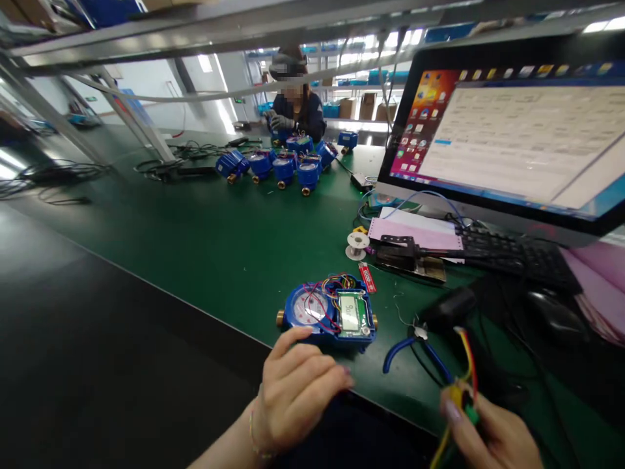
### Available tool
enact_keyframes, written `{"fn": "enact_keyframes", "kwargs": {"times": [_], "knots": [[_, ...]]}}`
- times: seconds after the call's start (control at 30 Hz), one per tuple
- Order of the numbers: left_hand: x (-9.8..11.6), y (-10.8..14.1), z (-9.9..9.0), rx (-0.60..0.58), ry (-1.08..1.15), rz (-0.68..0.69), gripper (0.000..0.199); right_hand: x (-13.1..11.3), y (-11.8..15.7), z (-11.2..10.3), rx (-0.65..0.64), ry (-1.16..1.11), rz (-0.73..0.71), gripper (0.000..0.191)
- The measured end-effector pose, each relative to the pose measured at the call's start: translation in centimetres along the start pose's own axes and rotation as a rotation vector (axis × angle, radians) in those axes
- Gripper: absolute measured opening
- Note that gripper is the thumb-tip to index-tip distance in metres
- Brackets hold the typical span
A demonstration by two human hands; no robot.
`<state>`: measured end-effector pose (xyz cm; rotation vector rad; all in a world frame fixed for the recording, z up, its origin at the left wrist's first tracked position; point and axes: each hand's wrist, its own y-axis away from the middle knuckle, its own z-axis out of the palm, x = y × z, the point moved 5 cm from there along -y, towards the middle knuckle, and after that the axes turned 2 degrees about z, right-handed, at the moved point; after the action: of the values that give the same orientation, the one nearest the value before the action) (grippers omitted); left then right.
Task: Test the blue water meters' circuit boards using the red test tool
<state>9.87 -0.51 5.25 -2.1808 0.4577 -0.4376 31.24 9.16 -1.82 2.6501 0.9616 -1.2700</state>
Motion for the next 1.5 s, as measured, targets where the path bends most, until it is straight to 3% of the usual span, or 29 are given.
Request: {"fn": "enact_keyframes", "kwargs": {"times": [0.07,0.17,0.27,0.37,0.57,0.67,0.83,0.93,1.1,1.4,1.5], "knots": [[-1.8,0.6,-0.7,0.108,-0.018,-0.095,0.02,2.0,-1.8,-0.2,-0.012,0.081,0.172,0.039],[-4.7,1.6,-1.2,0.201,-0.019,-0.304,0.025,4.2,-4.3,0.6,-0.065,0.162,0.286,0.046],[-6.8,2.3,-1.0,0.159,0.005,-0.493,0.029,5.1,-5.7,1.0,-0.028,0.275,0.296,0.055],[-7.4,2.3,-0.6,0.092,0.033,-0.559,0.031,4.2,-6.5,0.1,0.064,0.329,0.231,0.058],[-7.7,-0.7,1.0,-0.007,-0.102,-0.519,0.02,-2.0,-10.3,-0.6,0.128,0.139,-0.151,0.034],[-8.2,-2.4,2.5,-0.133,-0.21,-0.48,0.018,-4.2,-13.6,1.0,0.102,0.023,-0.305,0.029],[-8.8,-3.1,4.2,-0.309,-0.295,-0.483,0.018,-5.5,-17.5,4.7,-0.035,-0.055,-0.494,0.032],[-9.0,-2.9,4.4,-0.363,-0.294,-0.534,0.018,-5.8,-18.1,5.8,-0.103,-0.032,-0.537,0.024],[-9.2,-2.8,4.8,-0.42,-0.28,-0.589,0.016,-6.2,-17.8,5.7,-0.152,0.062,-0.557,0.008],[-9.0,-3.1,4.7,-0.427,-0.327,-0.411,0.013,-5.8,-18.4,6.3,-0.306,0.055,-0.637,0.012],[-8.8,-3.4,4.5,-0.438,-0.344,-0.378,0.015,-5.6,-18.6,6.3,-0.298,0.004,-0.647,0.012]]}}
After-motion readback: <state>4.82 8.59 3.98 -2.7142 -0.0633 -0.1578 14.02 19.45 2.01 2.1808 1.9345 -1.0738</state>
